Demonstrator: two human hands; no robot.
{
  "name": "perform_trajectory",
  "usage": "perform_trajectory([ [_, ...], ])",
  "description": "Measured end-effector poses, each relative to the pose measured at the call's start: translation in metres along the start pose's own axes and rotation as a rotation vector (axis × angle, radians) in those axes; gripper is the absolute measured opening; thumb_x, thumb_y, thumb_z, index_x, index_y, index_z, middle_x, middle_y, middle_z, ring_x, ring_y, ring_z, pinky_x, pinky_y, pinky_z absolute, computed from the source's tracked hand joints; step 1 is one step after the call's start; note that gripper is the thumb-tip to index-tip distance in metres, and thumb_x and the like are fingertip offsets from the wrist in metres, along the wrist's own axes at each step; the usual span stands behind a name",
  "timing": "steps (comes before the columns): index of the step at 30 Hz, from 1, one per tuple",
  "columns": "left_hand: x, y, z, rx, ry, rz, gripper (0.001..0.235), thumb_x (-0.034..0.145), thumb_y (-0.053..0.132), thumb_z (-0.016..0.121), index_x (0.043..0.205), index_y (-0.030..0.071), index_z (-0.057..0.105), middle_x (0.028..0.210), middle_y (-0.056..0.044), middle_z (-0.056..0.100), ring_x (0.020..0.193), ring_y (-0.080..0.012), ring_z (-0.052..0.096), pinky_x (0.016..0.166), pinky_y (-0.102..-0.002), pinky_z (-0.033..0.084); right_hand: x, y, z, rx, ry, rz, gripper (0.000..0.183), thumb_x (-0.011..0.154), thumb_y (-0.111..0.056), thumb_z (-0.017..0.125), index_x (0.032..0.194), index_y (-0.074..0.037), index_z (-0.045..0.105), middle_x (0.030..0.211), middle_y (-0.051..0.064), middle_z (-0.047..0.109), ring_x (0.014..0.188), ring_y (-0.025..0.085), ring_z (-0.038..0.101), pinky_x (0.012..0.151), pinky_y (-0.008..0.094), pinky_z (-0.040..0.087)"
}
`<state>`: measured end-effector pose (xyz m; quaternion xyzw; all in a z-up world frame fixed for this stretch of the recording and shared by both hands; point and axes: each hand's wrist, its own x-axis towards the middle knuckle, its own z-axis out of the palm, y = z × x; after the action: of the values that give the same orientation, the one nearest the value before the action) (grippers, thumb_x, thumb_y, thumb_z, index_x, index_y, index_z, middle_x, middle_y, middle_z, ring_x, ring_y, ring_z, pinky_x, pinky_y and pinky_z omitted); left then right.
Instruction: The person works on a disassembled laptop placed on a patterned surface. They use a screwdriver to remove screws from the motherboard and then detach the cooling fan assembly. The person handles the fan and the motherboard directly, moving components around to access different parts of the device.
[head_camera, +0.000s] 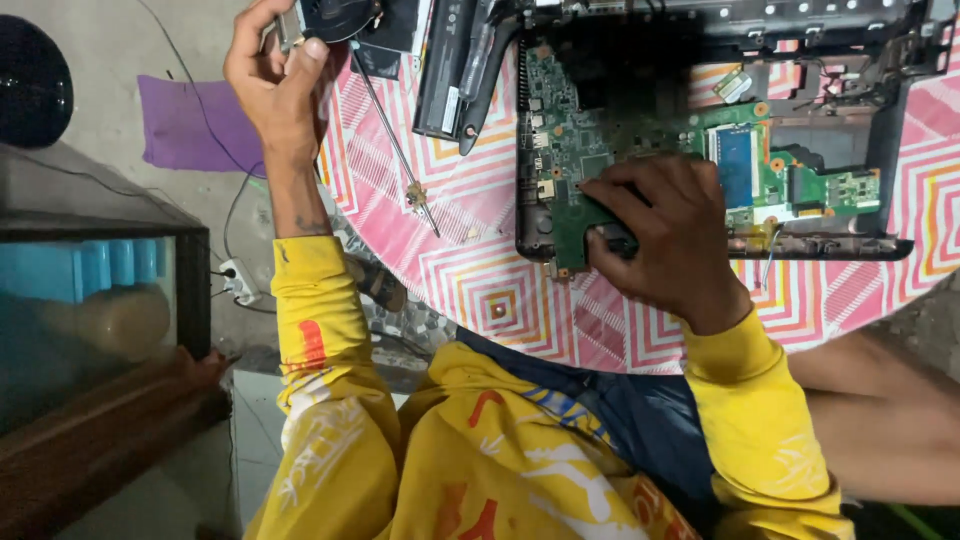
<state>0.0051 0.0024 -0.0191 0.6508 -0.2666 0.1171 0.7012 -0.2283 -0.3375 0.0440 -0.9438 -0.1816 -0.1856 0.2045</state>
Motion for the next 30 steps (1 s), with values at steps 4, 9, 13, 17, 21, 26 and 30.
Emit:
perform_trajectory([
  [4, 0.001, 0.003, -0.001, 0.028, 0.045, -0.030, 0.035, 0.098, 0.021, 0.076, 0.124, 0.002, 0.060, 0.107, -0.008, 0.059, 0.088, -0.0151, 0.054, 0.074, -0.029, 0.044, -0.020, 0.020, 0.004, 0.254, 0.233, 0.095, 0.046, 0.101, -0.033, 0.043, 0.105, 0.005, 0.070, 0.098, 0.022, 0.069, 0.090, 0.039, 0.065, 0.084, 0.050, 0.045],
  [9, 0.007, 0.004, 0.000, 0.070, 0.001, 0.118, 0.040, 0.101, 0.024, 0.071, 0.129, -0.002, 0.057, 0.131, -0.016, 0.057, 0.122, -0.0281, 0.056, 0.100, -0.042, 0.050, -0.028, 0.039, 0.013, 0.435, 0.995, 0.398, 0.028, 0.103, -0.023, 0.047, 0.093, 0.002, 0.052, 0.079, 0.016, 0.045, 0.078, 0.025, 0.046, 0.067, 0.037, 0.038],
  [13, 0.002, 0.008, 0.000, 0.038, 0.005, 0.043, 0.043, 0.099, 0.024, 0.074, 0.129, -0.002, 0.058, 0.135, -0.018, 0.055, 0.128, -0.0287, 0.054, 0.102, -0.045, 0.052, -0.036, 0.037, 0.020, 0.454, 1.005, 0.466, 0.020, 0.101, -0.014, 0.045, 0.092, 0.002, 0.052, 0.080, 0.017, 0.046, 0.076, 0.026, 0.046, 0.065, 0.037, 0.041],
  [17, 0.001, 0.012, 0.011, -0.044, 0.061, 0.077, 0.038, 0.102, 0.024, 0.068, 0.131, 0.003, 0.054, 0.137, -0.017, 0.051, 0.130, -0.0309, 0.051, 0.110, -0.048, 0.046, -0.039, 0.039, 0.020, 0.328, 0.873, 0.362, 0.024, 0.108, -0.010, 0.042, 0.091, 0.002, 0.053, 0.074, 0.017, 0.052, 0.071, 0.026, 0.050, 0.066, 0.041, 0.042],
  [21, -0.012, 0.043, 0.010, 0.184, 0.124, 0.190, 0.036, 0.098, 0.023, 0.067, 0.129, 0.008, 0.055, 0.136, -0.014, 0.053, 0.134, -0.0285, 0.048, 0.116, -0.051, 0.041, -0.048, 0.046, 0.030, 0.408, 0.935, 0.458, 0.017, 0.101, -0.004, 0.045, 0.090, 0.001, 0.057, 0.075, 0.015, 0.055, 0.070, 0.022, 0.051, 0.062, 0.034, 0.043],
  [26, -0.059, 0.102, 0.031, 0.314, 0.005, 0.088, 0.050, 0.088, 0.047, 0.069, 0.123, 0.014, 0.054, 0.138, -0.015, 0.050, 0.130, -0.0299, 0.051, 0.117, -0.052, 0.047, -0.046, 0.046, 0.027, 0.371, 0.887, 0.456, 0.019, 0.101, -0.007, 0.048, 0.090, 0.003, 0.059, 0.073, 0.015, 0.056, 0.071, 0.023, 0.051, 0.066, 0.036, 0.043],
  [30, -0.069, 0.117, 0.074, 0.219, -0.328, -0.010, 0.051, 0.082, 0.042, 0.077, 0.120, 0.013, 0.061, 0.137, -0.024, 0.051, 0.126, -0.0364, 0.057, 0.108, -0.048, 0.055, -0.038, 0.044, 0.024, 0.345, 0.842, 0.428, 0.024, 0.102, -0.011, 0.049, 0.088, 0.005, 0.060, 0.075, 0.016, 0.060, 0.070, 0.025, 0.053, 0.070, 0.040, 0.043],
])
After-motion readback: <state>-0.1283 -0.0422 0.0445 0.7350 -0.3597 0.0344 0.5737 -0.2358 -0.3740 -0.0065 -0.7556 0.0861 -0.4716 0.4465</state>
